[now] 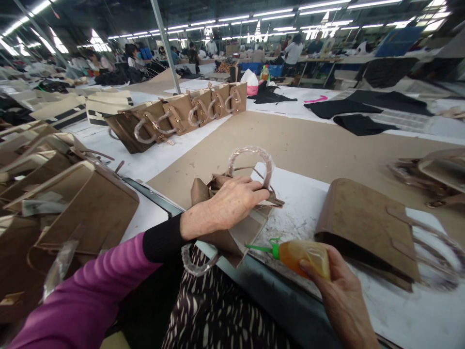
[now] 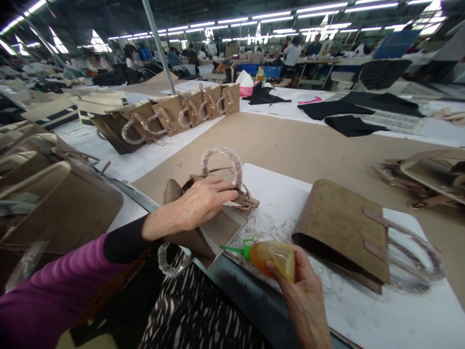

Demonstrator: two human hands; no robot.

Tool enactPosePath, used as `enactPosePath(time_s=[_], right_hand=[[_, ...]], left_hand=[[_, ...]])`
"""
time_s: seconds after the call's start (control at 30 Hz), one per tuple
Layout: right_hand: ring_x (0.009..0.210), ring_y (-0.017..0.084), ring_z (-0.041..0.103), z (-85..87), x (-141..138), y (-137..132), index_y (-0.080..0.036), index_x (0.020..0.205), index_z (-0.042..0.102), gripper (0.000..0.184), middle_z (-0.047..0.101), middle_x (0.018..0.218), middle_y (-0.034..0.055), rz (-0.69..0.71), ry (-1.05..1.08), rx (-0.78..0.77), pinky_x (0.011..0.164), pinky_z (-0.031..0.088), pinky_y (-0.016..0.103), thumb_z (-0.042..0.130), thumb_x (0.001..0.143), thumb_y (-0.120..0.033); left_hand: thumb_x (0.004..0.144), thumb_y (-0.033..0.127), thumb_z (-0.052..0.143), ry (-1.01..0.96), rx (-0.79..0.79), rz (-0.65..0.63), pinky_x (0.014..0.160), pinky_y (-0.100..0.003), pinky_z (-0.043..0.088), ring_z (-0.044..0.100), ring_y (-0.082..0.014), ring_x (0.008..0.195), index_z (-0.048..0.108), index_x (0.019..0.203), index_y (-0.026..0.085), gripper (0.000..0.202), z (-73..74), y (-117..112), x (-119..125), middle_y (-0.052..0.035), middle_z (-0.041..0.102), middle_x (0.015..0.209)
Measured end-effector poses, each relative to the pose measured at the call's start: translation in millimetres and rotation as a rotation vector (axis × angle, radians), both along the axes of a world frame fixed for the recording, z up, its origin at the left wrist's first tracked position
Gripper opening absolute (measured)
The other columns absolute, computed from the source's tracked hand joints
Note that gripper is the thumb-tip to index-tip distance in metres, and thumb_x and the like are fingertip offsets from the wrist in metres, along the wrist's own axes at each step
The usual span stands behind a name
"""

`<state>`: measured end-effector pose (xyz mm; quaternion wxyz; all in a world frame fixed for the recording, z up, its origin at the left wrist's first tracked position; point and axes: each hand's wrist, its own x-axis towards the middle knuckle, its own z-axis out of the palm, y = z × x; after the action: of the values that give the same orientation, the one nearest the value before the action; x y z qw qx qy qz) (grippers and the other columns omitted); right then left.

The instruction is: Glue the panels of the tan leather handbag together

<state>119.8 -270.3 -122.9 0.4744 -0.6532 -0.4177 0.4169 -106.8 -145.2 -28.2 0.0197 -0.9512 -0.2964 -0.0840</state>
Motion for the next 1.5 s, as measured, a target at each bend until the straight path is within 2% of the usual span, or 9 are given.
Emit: enactPosePath(time_s=[0.3,0.6,0.73,0.83,0.97,1.1,1.23,1.37,1.5], right_hand=[[0.074,0.022,0.060,-10.4,-4,-17,-0.022,0.096,0.061,0.046,0.068,0.083,0.0006,0.011,0.082,-0.010,0.063,0.049,0.025,0.078,0.066,-0.051],[0.081,0.024,0.063,-1.5,0,-21,-0.022,0.102,0.060,0.053,0.069,0.092,0.0029,-0.105,0.067,0.000,0.067,0.052,0.025,0.080,0.063,-0.051],[0.080,0.024,0.062,-9.0,-6,-19,-0.022,0.100,0.059,0.046,0.068,0.089,0.0025,-0.022,0.097,0.021,0.066,0.051,0.027,0.078,0.067,-0.049],[0.076,0.023,0.061,-13.5,-12,-24,-0.023,0.098,0.060,0.043,0.067,0.085,0.0012,-0.019,0.109,0.019,0.066,0.050,0.027,0.078,0.068,-0.047],[0.073,0.020,0.059,-7.9,-18,-32,-0.024,0.093,0.060,0.037,0.066,0.080,-0.0017,-0.032,0.182,-0.013,0.066,0.048,0.023,0.077,0.067,-0.045],[0.076,0.021,0.060,-4.1,-18,-34,-0.024,0.092,0.060,0.039,0.066,0.080,-0.0017,-0.074,0.204,-0.046,0.070,0.048,0.024,0.077,0.065,-0.046],[0.081,0.023,0.061,-16.0,-8,-32,-0.023,0.099,0.060,0.044,0.068,0.089,0.0001,-0.109,0.225,-0.071,0.071,0.048,0.027,0.077,0.067,-0.047],[0.085,0.027,0.061,-30.8,0,-32,-0.021,0.103,0.060,0.048,0.068,0.094,0.0030,-0.070,0.268,-0.084,0.073,0.050,0.032,0.078,0.067,-0.047],[0.091,0.026,0.060,-34.7,-1,-34,-0.022,0.106,0.059,0.047,0.068,0.097,0.0029,-0.047,0.325,-0.099,0.079,0.048,0.032,0.078,0.070,-0.047]], left_hand=[[0.087,0.011,0.042,0.011,-0.006,-0.009,0.079,-0.034,0.043,0.052,-0.0203,0.086,0.059,0.098,0.015,0.021,3.2,1,3,-0.0059,0.060,0.094],[0.090,0.013,0.037,-0.006,-0.023,-0.010,0.083,-0.035,0.045,0.053,-0.0205,0.091,0.059,0.102,0.015,0.025,3.1,2,4,-0.0075,0.061,0.099],[0.089,0.011,0.038,-0.005,-0.032,0.011,0.082,-0.034,0.046,0.054,-0.0201,0.091,0.060,0.101,0.014,0.025,4.0,2,4,-0.0080,0.061,0.098],[0.093,0.013,0.035,-0.031,-0.028,0.009,0.082,-0.034,0.047,0.054,-0.0192,0.092,0.061,0.101,0.014,0.027,2.4,2,5,-0.0082,0.062,0.097],[0.093,0.013,0.035,-0.037,-0.022,0.007,0.083,-0.034,0.047,0.054,-0.0190,0.094,0.061,0.102,0.014,0.027,0.2,3,5,-0.0083,0.062,0.098],[0.092,0.013,0.037,-0.022,-0.027,0.009,0.082,-0.033,0.047,0.054,-0.0193,0.093,0.061,0.101,0.014,0.025,0.1,4,5,-0.0077,0.062,0.099],[0.092,0.011,0.038,-0.028,-0.028,0.008,0.083,-0.033,0.046,0.055,-0.0192,0.094,0.060,0.102,0.014,0.024,0.4,4,4,-0.0071,0.062,0.100],[0.093,0.012,0.037,-0.028,-0.019,0.006,0.085,-0.033,0.046,0.055,-0.0190,0.094,0.058,0.104,0.014,0.025,-0.3,4,4,-0.0075,0.062,0.101],[0.092,0.012,0.037,-0.034,-0.010,0.000,0.084,-0.033,0.046,0.055,-0.0188,0.093,0.058,0.103,0.014,0.024,-1.7,4,5,-0.0073,0.062,0.100]])
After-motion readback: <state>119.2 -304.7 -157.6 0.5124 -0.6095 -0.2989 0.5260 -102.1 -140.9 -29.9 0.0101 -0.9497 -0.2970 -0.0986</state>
